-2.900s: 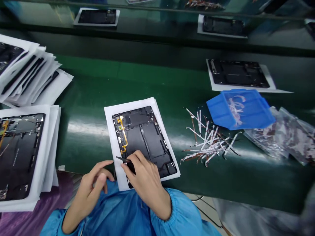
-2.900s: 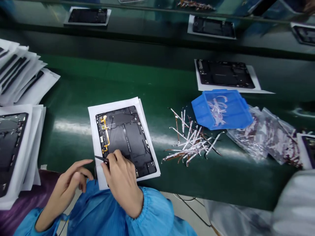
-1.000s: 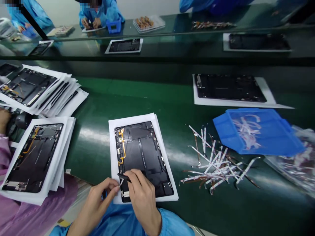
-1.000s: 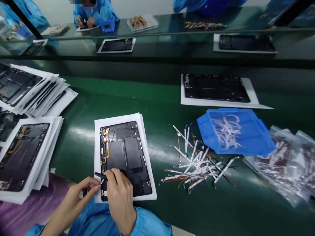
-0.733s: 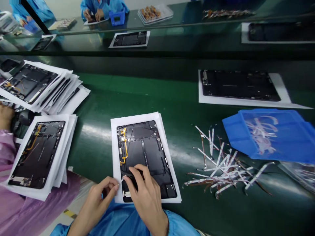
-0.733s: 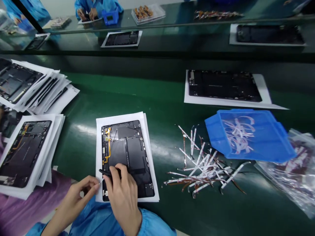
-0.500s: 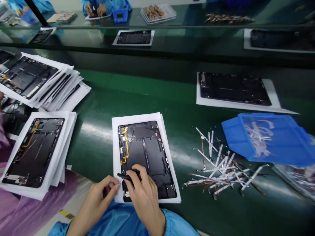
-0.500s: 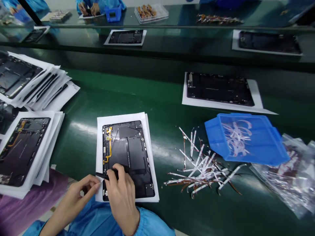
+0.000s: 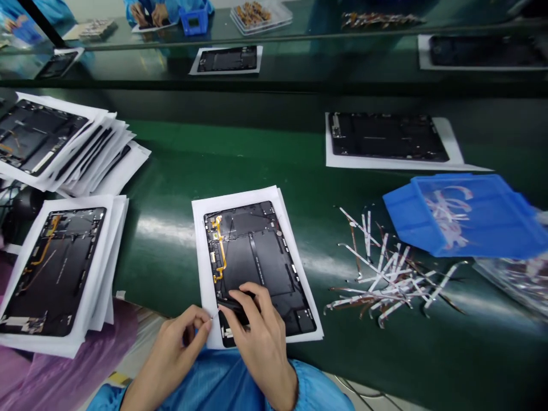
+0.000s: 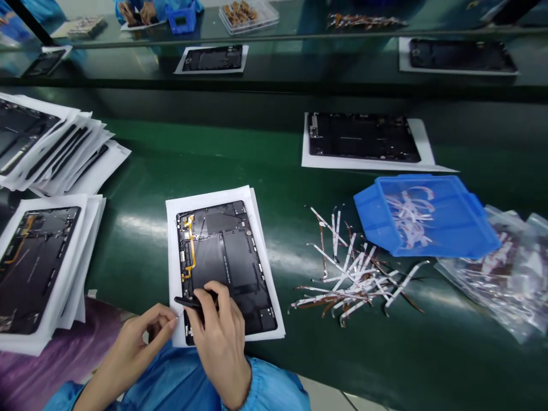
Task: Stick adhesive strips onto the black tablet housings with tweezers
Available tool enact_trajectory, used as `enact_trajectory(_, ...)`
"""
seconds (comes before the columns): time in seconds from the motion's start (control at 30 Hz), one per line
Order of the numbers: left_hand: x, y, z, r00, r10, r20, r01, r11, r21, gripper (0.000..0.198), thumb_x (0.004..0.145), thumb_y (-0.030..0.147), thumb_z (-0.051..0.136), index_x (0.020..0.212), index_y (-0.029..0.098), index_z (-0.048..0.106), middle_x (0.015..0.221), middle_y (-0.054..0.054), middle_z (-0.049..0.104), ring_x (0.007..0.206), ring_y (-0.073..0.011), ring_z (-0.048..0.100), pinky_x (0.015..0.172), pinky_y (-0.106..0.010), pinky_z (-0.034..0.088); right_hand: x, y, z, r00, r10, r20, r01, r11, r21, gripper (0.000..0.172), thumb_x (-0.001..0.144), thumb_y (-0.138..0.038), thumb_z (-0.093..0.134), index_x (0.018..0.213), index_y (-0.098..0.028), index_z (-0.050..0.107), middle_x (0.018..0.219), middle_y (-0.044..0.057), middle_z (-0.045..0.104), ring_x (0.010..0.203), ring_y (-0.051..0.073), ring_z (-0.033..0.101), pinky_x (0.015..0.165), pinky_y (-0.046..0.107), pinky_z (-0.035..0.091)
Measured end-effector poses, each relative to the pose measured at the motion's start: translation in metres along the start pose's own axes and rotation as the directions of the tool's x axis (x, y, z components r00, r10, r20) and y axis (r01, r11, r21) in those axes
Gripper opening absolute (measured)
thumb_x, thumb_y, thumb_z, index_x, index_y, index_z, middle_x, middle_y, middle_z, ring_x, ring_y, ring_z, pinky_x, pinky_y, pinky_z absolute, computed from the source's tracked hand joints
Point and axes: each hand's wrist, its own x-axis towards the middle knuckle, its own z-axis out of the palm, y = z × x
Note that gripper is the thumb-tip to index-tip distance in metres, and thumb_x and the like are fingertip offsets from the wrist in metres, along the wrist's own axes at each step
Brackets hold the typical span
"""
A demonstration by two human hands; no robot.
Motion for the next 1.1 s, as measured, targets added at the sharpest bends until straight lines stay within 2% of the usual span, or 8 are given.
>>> enact_trajectory(0.1,0.001,0.001,-0.002,1.0,-0.013,0.028,0.013,1.0,0.021,0.03,0.1,0.046,0.045,0.09,0.022,0.061,0.066,0.005,0.055,0.058,-0.0113,0.05,0.057,-0.021,0.038,0.0,0.0,0.0,1.0,-0.001,-0.022,0.001,1.0,0.009,0.017,0.098,-0.034,0.056,0.104,-0.02,0.065,0.102,0.008,0.064,0.086,0.021,0.07,0.074,0.034,0.059)
enact_trajectory(0.4,0.002,-0.008,-0.007,0.992,0.004,0.124,-0.012,0.998,0.067,0.022,0.098,0.036,0.047,0.086,0.024,0.061,0.067,0.005,0.057,0.06,-0.0114,0.054,0.055,-0.02,0.037,-0.002,-0.007,0.005,0.998,0.014,0.067,-0.012,1.0,-0.026,0.016,0.098,-0.032,0.056,0.1,-0.02,0.066,0.102,0.008,0.064,0.086,0.021,0.069,0.075,0.034,0.057)
enact_trajectory(0.63,0.006,-0.005,-0.011,0.989,0.027,0.148,-0.035,0.998,0.052,0.027,0.101,0.041,0.042,0.088,0.025,0.06,0.069,0.005,0.059,0.06,-0.0125,0.056,0.057,-0.021,0.039,0.002,-0.009,0.002,0.993,0.065,0.094,-0.068,0.997,0.025,0.011,0.095,-0.018,0.054,0.096,-0.021,0.065,0.1,0.006,0.065,0.085,0.018,0.068,0.079,0.031,0.056)
enact_trajectory(0.77,0.008,-0.004,-0.01,0.986,0.022,0.166,-0.027,0.999,0.032,0.022,0.101,0.038,0.042,0.092,0.026,0.058,0.079,0.005,0.065,0.066,-0.012,0.06,0.063,-0.021,0.043,0.003,-0.009,0.002,0.991,0.09,0.098,-0.095,0.994,0.053,0.014,0.093,-0.013,0.054,0.094,-0.021,0.065,0.098,0.005,0.066,0.085,0.017,0.068,0.074,0.028,0.056)
enact_trajectory(0.87,0.007,-0.005,-0.008,0.985,0.044,0.169,-0.044,0.999,-0.004,0.02,0.101,0.037,0.043,0.093,0.026,0.058,0.082,0.004,0.067,0.069,-0.0128,0.063,0.064,-0.021,0.044,0.0,-0.007,0.004,0.99,0.107,0.087,-0.115,0.989,0.091,0.018,0.092,-0.009,0.053,0.093,-0.022,0.066,0.096,0.004,0.067,0.085,0.016,0.068,0.078,0.028,0.056)
enact_trajectory(0.97,0.006,-0.004,-0.009,0.988,0.041,0.152,-0.038,0.999,-0.024,0.019,0.1,0.036,0.046,0.091,0.025,0.058,0.078,0.005,0.066,0.067,-0.0123,0.062,0.064,-0.021,0.045,-0.005,-0.006,0.006,0.997,0.059,0.053,-0.064,0.993,0.098,0.028,0.09,-0.003,0.05,0.099,-0.022,0.068,0.103,0.006,0.068,0.089,0.016,0.069,0.082,0.03,0.056)
enact_trajectory(1.03,0.006,-0.001,-0.011,0.989,0.048,0.137,-0.039,0.997,-0.071,0.021,0.1,0.036,0.047,0.089,0.025,0.06,0.076,0.004,0.064,0.067,-0.0118,0.06,0.065,-0.02,0.045,-0.007,-0.007,0.004,0.999,0.028,0.017,-0.03,0.987,0.157,0.03,0.09,-0.002,0.053,0.103,-0.023,0.069,0.107,0.006,0.069,0.093,0.017,0.069,0.084,0.031,0.057)
enact_trajectory(1.1,0.007,0.004,-0.011,0.989,0.071,0.132,-0.048,0.985,-0.167,0.022,0.099,0.037,0.049,0.087,0.024,0.063,0.074,0.003,0.064,0.066,-0.0116,0.06,0.064,-0.02,0.046,-0.006,-0.012,-0.005,0.999,0.035,0.019,-0.039,0.938,0.343,0.025,0.089,-0.003,0.06,0.1,-0.024,0.068,0.099,0.004,0.071,0.087,0.016,0.071,0.077,0.028,0.058)
